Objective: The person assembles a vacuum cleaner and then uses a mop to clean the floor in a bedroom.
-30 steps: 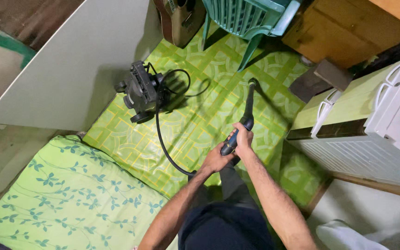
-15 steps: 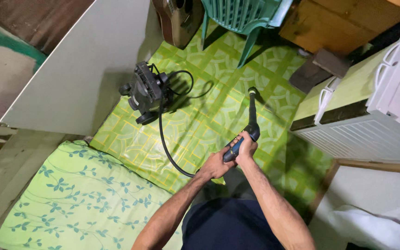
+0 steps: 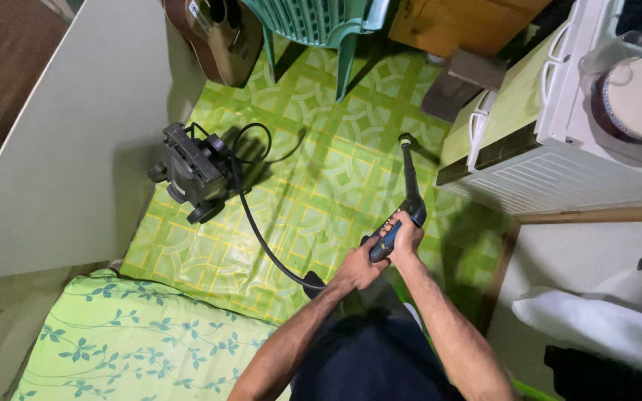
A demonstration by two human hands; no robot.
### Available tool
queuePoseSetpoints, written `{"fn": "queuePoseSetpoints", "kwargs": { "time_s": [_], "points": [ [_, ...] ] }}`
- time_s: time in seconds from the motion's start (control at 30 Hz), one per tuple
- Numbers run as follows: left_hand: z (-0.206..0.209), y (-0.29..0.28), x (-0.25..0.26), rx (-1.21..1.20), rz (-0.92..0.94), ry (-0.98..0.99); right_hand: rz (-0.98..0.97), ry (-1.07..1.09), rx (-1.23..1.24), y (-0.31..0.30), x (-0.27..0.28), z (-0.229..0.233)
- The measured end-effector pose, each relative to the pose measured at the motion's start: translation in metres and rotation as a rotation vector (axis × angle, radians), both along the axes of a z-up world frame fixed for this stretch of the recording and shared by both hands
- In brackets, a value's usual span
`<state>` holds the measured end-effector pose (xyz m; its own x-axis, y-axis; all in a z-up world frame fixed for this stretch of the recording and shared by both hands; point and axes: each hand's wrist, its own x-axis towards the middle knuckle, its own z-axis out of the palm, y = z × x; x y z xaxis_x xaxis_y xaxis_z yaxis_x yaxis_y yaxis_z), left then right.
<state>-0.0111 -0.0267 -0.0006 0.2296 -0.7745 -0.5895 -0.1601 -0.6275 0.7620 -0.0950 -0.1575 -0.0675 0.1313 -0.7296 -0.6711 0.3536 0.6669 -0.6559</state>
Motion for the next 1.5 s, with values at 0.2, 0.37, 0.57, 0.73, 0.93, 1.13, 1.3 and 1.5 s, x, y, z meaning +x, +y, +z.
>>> {"fn": "queuePoseSetpoints", "kwargs": {
  "time_s": [0.2,0.37,0.57,0.73,0.93,1.13,1.3,1.5],
  "points": [
    [-0.007,-0.047,-0.008,-0.087,-0.009,-0.004,0.036,0.032,-0.022,-0.047,-0.009,0.004],
    [-0.006,-0.090,-0.007,-0.031,-0.025,-0.018,0.014,0.049,-0.036,-0.087,-0.006,0.006],
    [-0.009,-0.134,-0.013,-0.046,-0.039,0.016,-0.027,0.066,-0.028,-0.131,-0.014,0.006],
    [-0.014,-0.164,-0.025,-0.060,-0.035,0.030,-0.031,0.050,-0.012,-0.161,-0.030,0.001],
    [-0.013,-0.172,-0.037,-0.044,-0.025,0.068,-0.040,0.125,0.009,-0.172,-0.038,0.007],
    [-0.027,-0.148,-0.043,-0.072,-0.032,0.063,-0.026,0.155,0.026,-0.146,-0.039,0.008],
    [-0.025,-0.101,-0.036,-0.041,-0.047,0.091,-0.041,0.178,-0.003,-0.099,-0.037,0.006],
    [-0.033,-0.031,-0.024,-0.135,-0.082,0.082,-0.098,0.193,0.019,-0.025,-0.029,0.004]
  ]
}}
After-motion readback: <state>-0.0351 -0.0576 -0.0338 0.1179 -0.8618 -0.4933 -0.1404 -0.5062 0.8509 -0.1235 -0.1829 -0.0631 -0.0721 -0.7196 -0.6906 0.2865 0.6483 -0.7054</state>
